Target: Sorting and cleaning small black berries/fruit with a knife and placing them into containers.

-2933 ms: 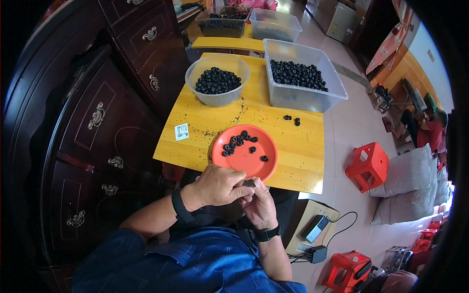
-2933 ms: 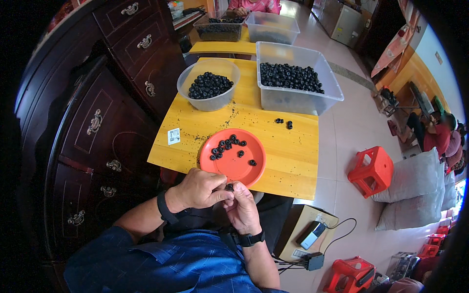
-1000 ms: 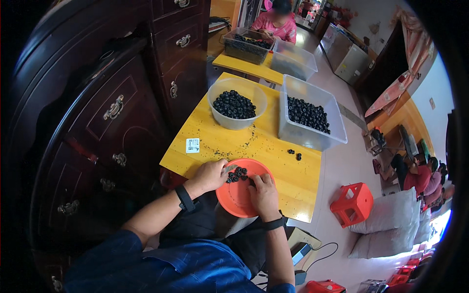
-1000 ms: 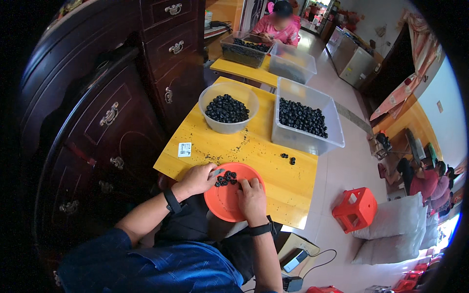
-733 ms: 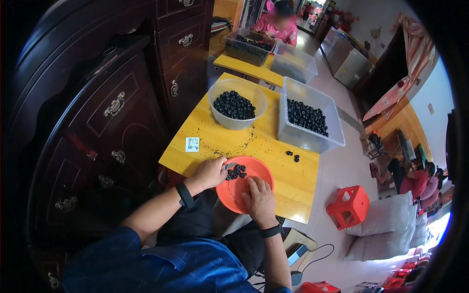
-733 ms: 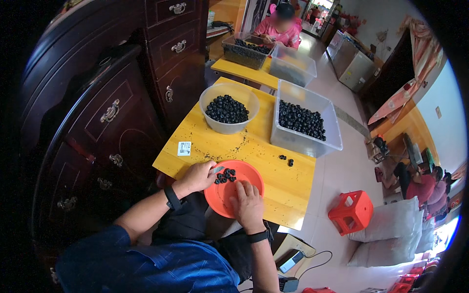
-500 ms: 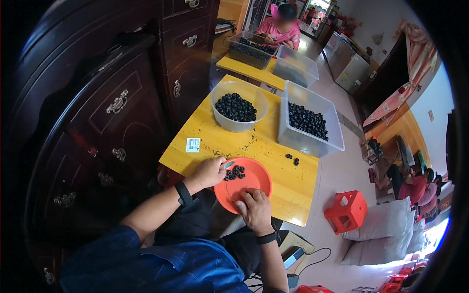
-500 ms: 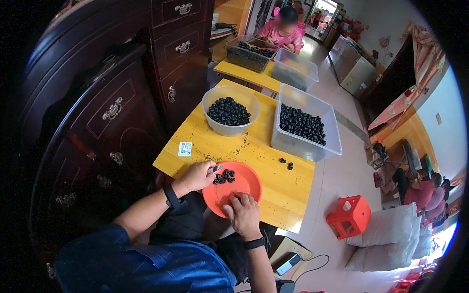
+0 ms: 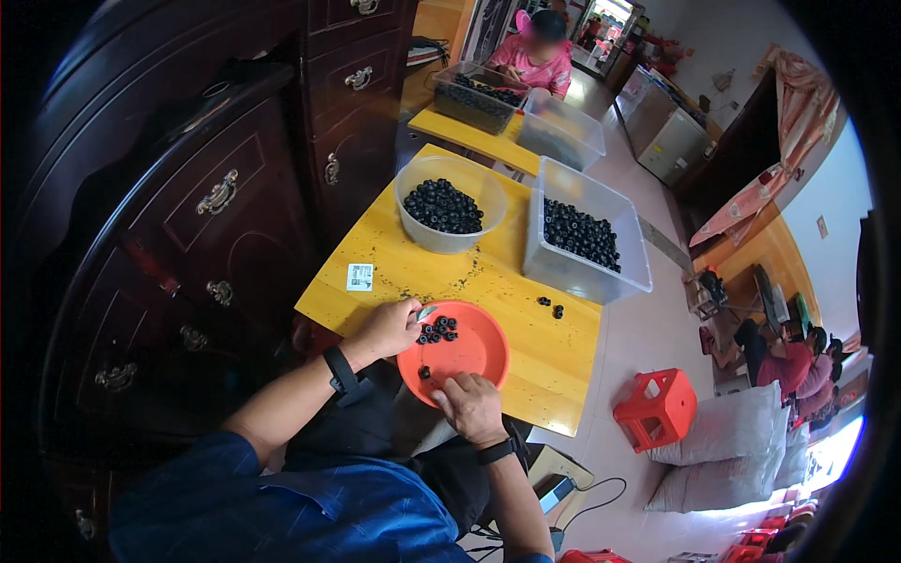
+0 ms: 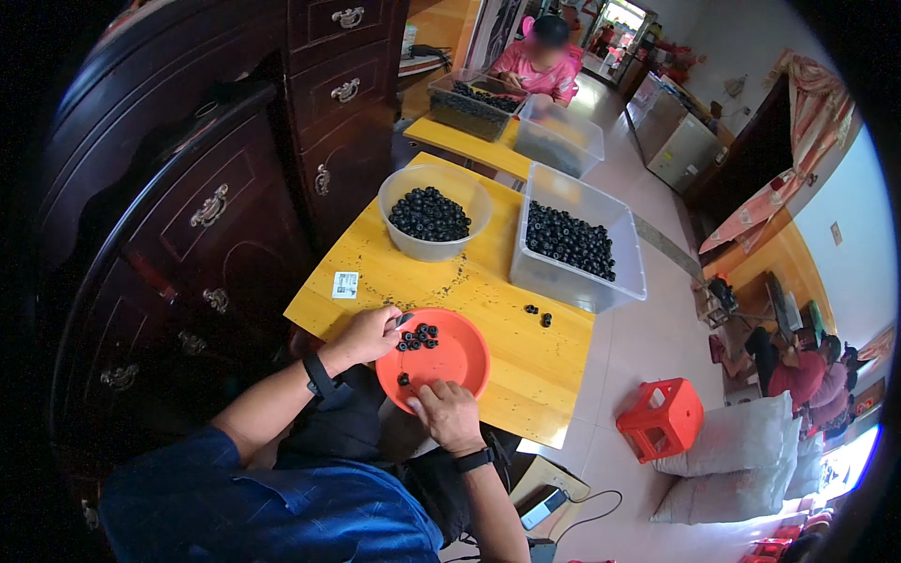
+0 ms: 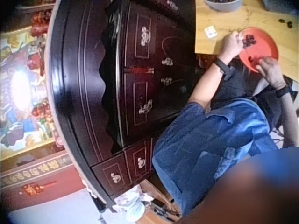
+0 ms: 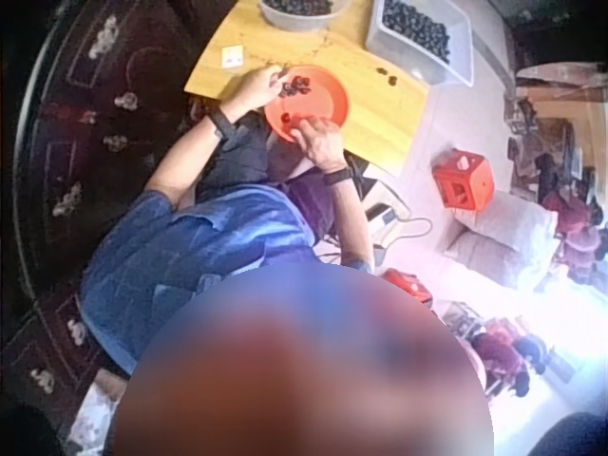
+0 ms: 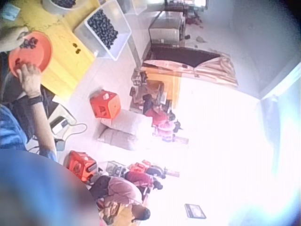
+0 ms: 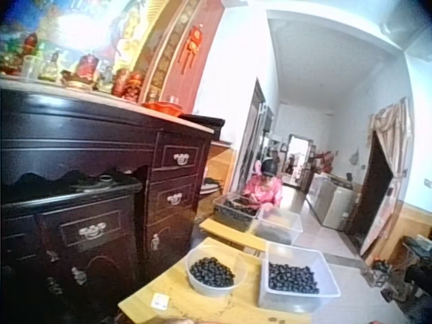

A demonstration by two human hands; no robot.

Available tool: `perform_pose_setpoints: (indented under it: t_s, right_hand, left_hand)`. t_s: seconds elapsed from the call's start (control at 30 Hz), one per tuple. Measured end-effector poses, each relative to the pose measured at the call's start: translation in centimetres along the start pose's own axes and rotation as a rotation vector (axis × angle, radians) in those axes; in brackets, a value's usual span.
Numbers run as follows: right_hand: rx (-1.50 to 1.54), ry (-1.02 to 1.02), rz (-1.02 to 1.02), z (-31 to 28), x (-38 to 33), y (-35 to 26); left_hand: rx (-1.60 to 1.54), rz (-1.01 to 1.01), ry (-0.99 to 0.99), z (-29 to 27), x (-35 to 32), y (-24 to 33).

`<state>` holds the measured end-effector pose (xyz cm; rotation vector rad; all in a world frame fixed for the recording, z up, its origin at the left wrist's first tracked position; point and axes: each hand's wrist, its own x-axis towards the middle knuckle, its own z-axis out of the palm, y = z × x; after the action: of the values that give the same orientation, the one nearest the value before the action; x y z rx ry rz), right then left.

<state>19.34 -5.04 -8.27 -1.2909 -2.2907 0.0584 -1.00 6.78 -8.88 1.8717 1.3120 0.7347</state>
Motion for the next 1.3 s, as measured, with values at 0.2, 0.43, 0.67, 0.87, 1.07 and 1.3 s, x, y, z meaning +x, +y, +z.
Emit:
perform_pose_setpoints:
  t_s: [0.2,0.43,0.67,0.87,1.07,1.3]
  right_hand:
    - [0.029,-0.058,-0.082,-0.2,0.6,-0.7]
    - [0.032,0.041,-0.059,1.5,-0.1,-0.4]
    - [0.651,0.339,0.442,0.7,1.2,-0.5]
    - [1.986,0.410,1.008,-1.9,0.4,0.7]
    - [2.332,0.462,0.942,-1.6,-0.8,-0.1]
    - [2.501,0.518,0.909,-0.5,-0.2,-2.1]
  left_hand:
    - [0.056,0.006,-0.006,-0.1,0.1,-0.1]
    - [0.041,0.004,0.001,0.0,0.2,0.2]
    - [0.019,0.009,0.049,0.3,0.0,-0.6]
    - [-0.036,-0.011,0.031,0.2,-0.4,0.1]
    - [0.179,0.114,0.082,-1.4,-1.5,1.8]
    - [-0.037,0.310,-0.006,-2.3,-4.2,6.7]
